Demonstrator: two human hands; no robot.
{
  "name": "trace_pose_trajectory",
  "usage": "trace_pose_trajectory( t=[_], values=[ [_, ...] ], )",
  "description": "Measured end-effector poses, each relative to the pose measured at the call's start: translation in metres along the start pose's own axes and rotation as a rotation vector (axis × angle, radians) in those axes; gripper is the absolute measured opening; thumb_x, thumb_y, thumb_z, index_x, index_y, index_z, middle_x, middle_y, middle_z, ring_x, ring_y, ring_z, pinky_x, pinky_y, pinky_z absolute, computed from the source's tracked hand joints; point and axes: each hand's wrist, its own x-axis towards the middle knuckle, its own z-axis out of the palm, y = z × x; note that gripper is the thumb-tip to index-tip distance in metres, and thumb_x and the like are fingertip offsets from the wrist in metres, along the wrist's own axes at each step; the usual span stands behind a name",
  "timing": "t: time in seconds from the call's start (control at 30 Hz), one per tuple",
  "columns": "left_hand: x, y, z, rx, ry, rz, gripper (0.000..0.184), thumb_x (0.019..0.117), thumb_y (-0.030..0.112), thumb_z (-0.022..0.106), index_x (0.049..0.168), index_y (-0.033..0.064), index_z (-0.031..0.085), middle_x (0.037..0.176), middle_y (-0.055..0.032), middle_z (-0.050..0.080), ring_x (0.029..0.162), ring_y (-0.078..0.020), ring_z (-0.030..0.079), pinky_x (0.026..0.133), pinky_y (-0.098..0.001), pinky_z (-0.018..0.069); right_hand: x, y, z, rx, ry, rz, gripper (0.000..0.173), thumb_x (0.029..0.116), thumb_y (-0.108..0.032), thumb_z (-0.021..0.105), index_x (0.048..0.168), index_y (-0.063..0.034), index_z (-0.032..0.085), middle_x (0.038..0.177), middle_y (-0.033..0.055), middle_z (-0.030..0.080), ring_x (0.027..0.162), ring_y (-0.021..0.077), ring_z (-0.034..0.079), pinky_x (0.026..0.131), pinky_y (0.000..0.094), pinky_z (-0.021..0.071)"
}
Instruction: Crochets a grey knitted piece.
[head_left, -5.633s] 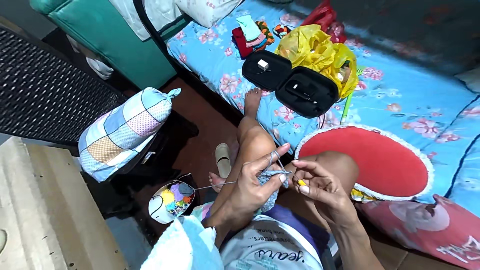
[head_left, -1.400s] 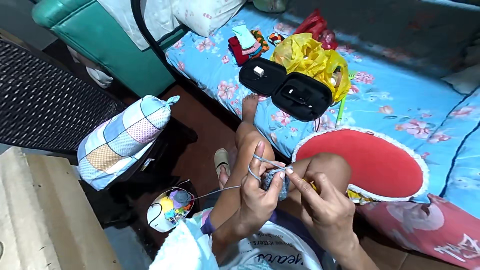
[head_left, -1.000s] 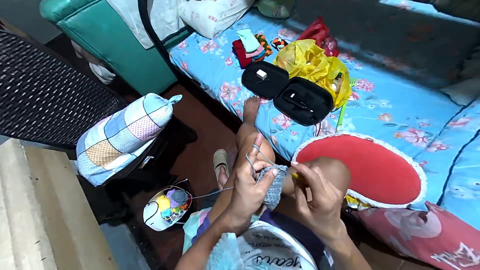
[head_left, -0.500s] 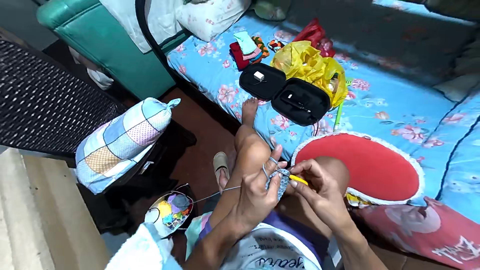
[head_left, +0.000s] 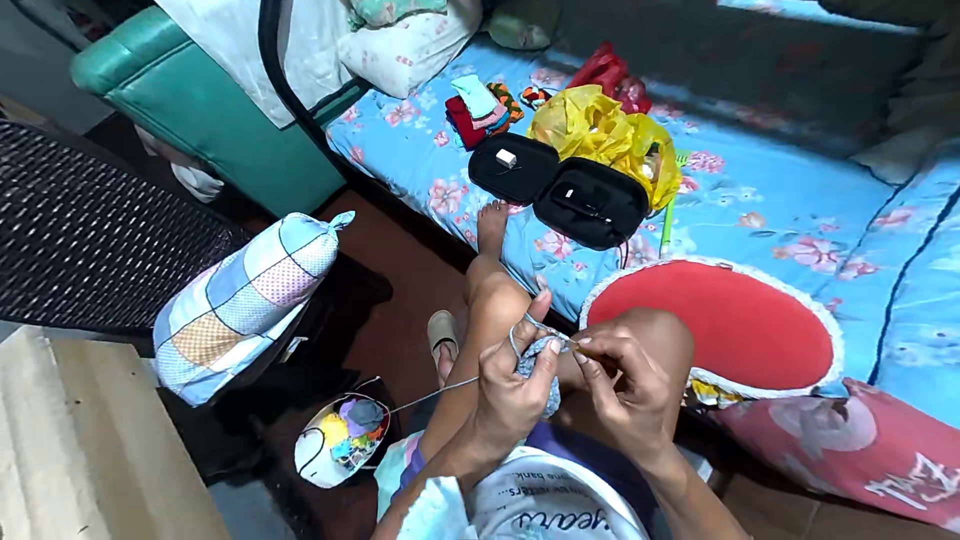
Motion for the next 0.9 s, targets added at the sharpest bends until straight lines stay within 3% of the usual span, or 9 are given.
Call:
trace_pose_trajectory(
  t=[0.17, 0.3, 0.43, 0.5, 0.57, 0.67, 0.77, 0.83, 0.9],
  values=[
    [0.018, 0.003, -0.026, 0.066, -0.184, 0.017, 0.034, 0.0896, -0.006, 0.058, 0.121, -0.0150, 0.065, 0.102, -0.0126, 0.074, 0.089, -0.0029, 0.068, 0.085, -0.0205, 0.0567, 0.001, 0.004, -0.004, -0.106, -0.043, -0.096, 0.010, 0.0973, -0.009, 0.057, 0.099, -0.0023, 0.063, 0.093, 0.0099, 0.064, 0.082, 0.0042, 0.062, 0.072, 0.0113, 0.0508],
    [0.028, 0.005, -0.043, -0.066, -0.304, -0.141, 0.038, 0.0871, -0.007, 0.056, 0.124, -0.0116, 0.065, 0.109, -0.0064, 0.073, 0.089, 0.0018, 0.066, 0.084, -0.0187, 0.0553, 0.002, 0.009, -0.011, 0.006, -0.141, -0.084, 0.009, 0.0976, -0.009, 0.057, 0.099, -0.0030, 0.064, 0.092, 0.0074, 0.063, 0.084, 0.0027, 0.061, 0.073, 0.0109, 0.0509],
    [0.027, 0.001, -0.048, -0.252, -0.333, -0.308, 0.043, 0.0865, -0.007, 0.056, 0.129, -0.0080, 0.063, 0.091, 0.0041, 0.071, 0.077, -0.0004, 0.065, 0.074, -0.0212, 0.0574, -0.001, 0.011, -0.021, 0.489, -0.233, 0.316, 0.014, 0.0911, -0.012, 0.070, 0.104, -0.0178, 0.072, 0.099, -0.0086, 0.070, 0.090, -0.0033, 0.065, 0.078, 0.0124, 0.0549],
    [0.024, 0.000, -0.048, -0.277, -0.318, -0.332, 0.045, 0.0875, -0.007, 0.057, 0.132, -0.0082, 0.060, 0.090, 0.0036, 0.071, 0.078, -0.0027, 0.067, 0.076, -0.0234, 0.0581, 0.001, 0.012, -0.023, 0.731, -0.274, 0.528, 0.018, 0.0864, -0.010, 0.074, 0.102, -0.0188, 0.073, 0.096, -0.0081, 0.070, 0.071, -0.0055, 0.060, 0.060, 0.0104, 0.0497],
    [0.019, 0.000, -0.044, -0.168, -0.282, -0.277, 0.046, 0.0883, -0.007, 0.059, 0.134, -0.0099, 0.058, 0.093, -0.0015, 0.073, 0.082, -0.0043, 0.068, 0.080, -0.0250, 0.0590, 0.002, 0.011, -0.023, 0.805, -0.294, 0.611, 0.018, 0.0856, -0.007, 0.073, 0.100, -0.0165, 0.072, 0.094, -0.0061, 0.069, 0.062, -0.0054, 0.055, 0.052, 0.0103, 0.0446],
    [0.008, -0.005, -0.032, 0.170, -0.256, -0.034, 0.043, 0.0892, -0.005, 0.060, 0.131, -0.0121, 0.061, 0.092, -0.0129, 0.073, 0.079, -0.0061, 0.067, 0.077, -0.0222, 0.0569, 0.006, -0.002, -0.019, 0.561, -0.250, 0.561, 0.019, 0.0835, 0.000, 0.067, 0.098, -0.0117, 0.070, 0.094, -0.0065, 0.071, 0.071, -0.0026, 0.062, 0.061, 0.0126, 0.0520],
    [-0.004, -0.012, -0.020, 0.405, -0.236, 0.186, 0.035, 0.0899, -0.002, 0.061, 0.124, -0.0078, 0.068, 0.081, -0.0155, 0.071, 0.068, -0.0125, 0.065, 0.068, -0.0234, 0.0557, 0.012, -0.017, -0.010, 0.418, -0.214, 0.531, 0.016, 0.0848, 0.003, 0.063, 0.098, -0.0055, 0.066, 0.091, -0.0063, 0.069, 0.070, -0.0032, 0.062, 0.061, 0.0123, 0.0527],
    [-0.009, -0.016, -0.016, 0.376, -0.209, 0.214, 0.031, 0.0907, -0.001, 0.061, 0.120, -0.0075, 0.068, 0.083, -0.0148, 0.071, 0.071, -0.0120, 0.066, 0.070, -0.0227, 0.0563, 0.016, -0.017, -0.008, 0.530, -0.204, 0.593, 0.017, 0.0849, 0.003, 0.063, 0.099, -0.0074, 0.065, 0.088, -0.0062, 0.068, 0.063, -0.0036, 0.057, 0.055, 0.0119, 0.0480],
    [-0.006, -0.009, -0.017, 0.178, -0.201, 0.100, 0.037, 0.0911, -0.003, 0.062, 0.127, -0.0102, 0.063, 0.091, -0.0111, 0.073, 0.081, -0.0041, 0.067, 0.079, -0.0190, 0.0560, 0.014, -0.011, -0.008, 0.738, -0.181, 0.631, 0.018, 0.0848, -0.001, 0.068, 0.099, -0.0111, 0.069, 0.089, -0.0044, 0.070, 0.058, -0.0035, 0.054, 0.051, 0.0128, 0.0451]
  ],
)
